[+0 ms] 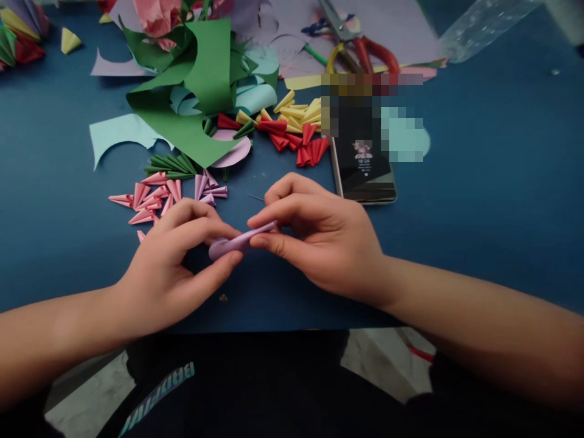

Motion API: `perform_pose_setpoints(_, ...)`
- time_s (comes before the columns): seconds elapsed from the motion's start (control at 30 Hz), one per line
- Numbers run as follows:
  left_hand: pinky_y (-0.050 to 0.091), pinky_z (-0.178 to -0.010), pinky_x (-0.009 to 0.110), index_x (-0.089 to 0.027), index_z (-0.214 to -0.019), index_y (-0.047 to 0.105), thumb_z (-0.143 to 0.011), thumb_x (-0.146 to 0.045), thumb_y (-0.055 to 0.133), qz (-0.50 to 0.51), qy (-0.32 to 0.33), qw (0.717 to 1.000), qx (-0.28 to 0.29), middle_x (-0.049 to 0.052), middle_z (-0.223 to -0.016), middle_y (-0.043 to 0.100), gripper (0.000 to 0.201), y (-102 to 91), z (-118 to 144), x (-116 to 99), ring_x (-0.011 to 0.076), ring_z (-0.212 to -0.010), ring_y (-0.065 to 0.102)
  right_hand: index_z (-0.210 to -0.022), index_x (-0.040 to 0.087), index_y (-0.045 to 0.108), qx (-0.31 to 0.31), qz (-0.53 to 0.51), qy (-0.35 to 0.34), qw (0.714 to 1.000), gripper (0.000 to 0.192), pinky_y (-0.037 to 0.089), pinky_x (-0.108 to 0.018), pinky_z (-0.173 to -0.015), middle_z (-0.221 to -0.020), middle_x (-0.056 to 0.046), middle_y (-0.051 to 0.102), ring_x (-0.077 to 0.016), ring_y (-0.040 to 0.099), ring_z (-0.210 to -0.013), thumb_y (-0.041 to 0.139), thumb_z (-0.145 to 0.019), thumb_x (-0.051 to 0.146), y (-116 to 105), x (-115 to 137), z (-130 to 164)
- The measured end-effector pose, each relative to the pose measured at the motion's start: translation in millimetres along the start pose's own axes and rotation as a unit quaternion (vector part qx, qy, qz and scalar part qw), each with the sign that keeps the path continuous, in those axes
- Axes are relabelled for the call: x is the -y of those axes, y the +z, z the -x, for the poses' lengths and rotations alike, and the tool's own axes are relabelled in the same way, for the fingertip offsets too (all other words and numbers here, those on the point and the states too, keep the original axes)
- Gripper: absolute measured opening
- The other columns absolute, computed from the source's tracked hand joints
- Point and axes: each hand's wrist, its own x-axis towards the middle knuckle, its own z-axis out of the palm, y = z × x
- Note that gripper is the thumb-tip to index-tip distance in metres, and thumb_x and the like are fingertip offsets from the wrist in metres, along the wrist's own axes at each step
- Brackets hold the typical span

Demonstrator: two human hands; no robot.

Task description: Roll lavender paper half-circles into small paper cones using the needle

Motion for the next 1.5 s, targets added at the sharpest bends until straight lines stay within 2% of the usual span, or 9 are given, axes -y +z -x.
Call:
perform_pose_setpoints(0.1,0.061,-0.089,0.030,-0.020,-0.103,0.078,-0.106,-0.024,0.075,0.001,0.025,1.000,0.019,0.007,-0.110,0.080,0.006,0.3,2,-2,0.0195,-0.099,0.078,-0.102,0.023,0.088,0.017,-0.050,0.033,0.998,0.007,0.061,-0.028,-0.075,-0.102,-0.003,0.078,-0.0146,0.072,-0.089,0.092,-0.096,0.022,1,3,-2)
perform_pose_setpoints(0.27,0.050,-0.059,0.024,-0.023,-0.103,0.077,-0.108,-0.026,0.070,0.006,-0.022,0.999,0.036,-0.004,-0.078,0.078,0.009,2.0,7,-4,0.0116,-0.059,0.066,-0.099,0.022,0.090,-0.022,-0.133,0.149,0.980,0.020,0.068,-0.026,-0.078,-0.093,-0.001,0.085,-0.0148,0.079,-0.083,0.104,-0.086,0.030,5,10,-4)
perform_pose_setpoints(0.5,0.052,-0.053,0.024,-0.022,-0.104,0.079,-0.104,-0.029,0.073,0.055,-0.065,0.996,0.040,-0.002,-0.076,0.079,0.009,3.6,0,-6,0.0136,-0.056,0.069,-0.090,0.021,0.086,-0.045,-0.213,0.197,0.956,0.031,0.074,-0.029,-0.082,-0.090,-0.001,0.087,-0.0172,0.083,-0.084,0.109,-0.076,0.036,11,9,-4)
perform_pose_setpoints(0.7,0.056,-0.056,0.028,-0.024,-0.101,0.081,-0.100,-0.037,0.082,0.097,-0.100,0.990,0.001,0.002,-0.084,0.082,0.014,9.6,-1,-5,0.0177,-0.064,0.073,-0.094,0.020,0.083,-0.031,-0.233,0.177,0.956,0.036,0.074,-0.029,-0.081,-0.091,-0.001,0.085,-0.0174,0.083,-0.086,0.109,-0.078,0.040,17,4,-1)
perform_pose_setpoints(0.93,0.070,-0.070,0.030,-0.028,-0.119,0.085,-0.101,-0.035,0.084,0.160,-0.125,0.979,0.035,0.003,-0.097,0.089,0.020,7.2,0,-5,0.0245,-0.083,0.087,-0.100,0.022,0.082,-0.056,-0.176,0.156,0.970,0.038,0.076,-0.032,-0.085,-0.096,-0.002,0.084,-0.0181,0.083,-0.089,0.107,-0.080,0.043,13,6,2)
perform_pose_setpoints(1.03,0.072,-0.071,0.031,-0.028,-0.126,0.083,-0.104,-0.032,0.080,0.178,-0.125,0.975,0.038,0.002,-0.094,0.088,0.022,5.2,1,-4,0.0237,-0.080,0.086,-0.099,0.022,0.082,-0.067,-0.171,0.147,0.972,0.036,0.076,-0.033,-0.086,-0.095,-0.002,0.084,-0.0180,0.082,-0.088,0.106,-0.082,0.042,14,7,3)
perform_pose_setpoints(1.17,0.071,-0.072,0.029,-0.029,-0.128,0.083,-0.106,-0.030,0.079,0.168,-0.118,0.978,0.034,0.002,-0.091,0.087,0.022,2.5,2,-1,0.0212,-0.076,0.085,-0.098,0.021,0.083,-0.078,-0.136,0.144,0.977,0.034,0.077,-0.033,-0.084,-0.096,-0.003,0.084,-0.0181,0.082,-0.087,0.106,-0.082,0.040,13,9,4)
perform_pose_setpoints(1.37,0.071,-0.075,0.034,-0.029,-0.132,0.081,-0.108,-0.035,0.078,0.132,-0.111,0.985,0.014,0.005,-0.102,0.088,0.025,1.5,3,2,0.0243,-0.084,0.085,-0.099,0.021,0.081,-0.080,-0.139,0.123,0.979,0.032,0.076,-0.031,-0.084,-0.096,-0.002,0.084,-0.0166,0.081,-0.086,0.106,-0.083,0.035,13,9,5)
perform_pose_setpoints(1.5,0.070,-0.078,0.038,-0.030,-0.123,0.083,-0.102,-0.042,0.086,0.116,-0.118,0.986,-0.012,0.004,-0.101,0.087,0.025,2.7,4,2,0.0262,-0.088,0.085,-0.104,0.021,0.078,-0.069,-0.152,0.120,0.979,0.034,0.076,-0.031,-0.087,-0.096,-0.002,0.083,-0.0164,0.082,-0.090,0.104,-0.086,0.036,13,7,6)
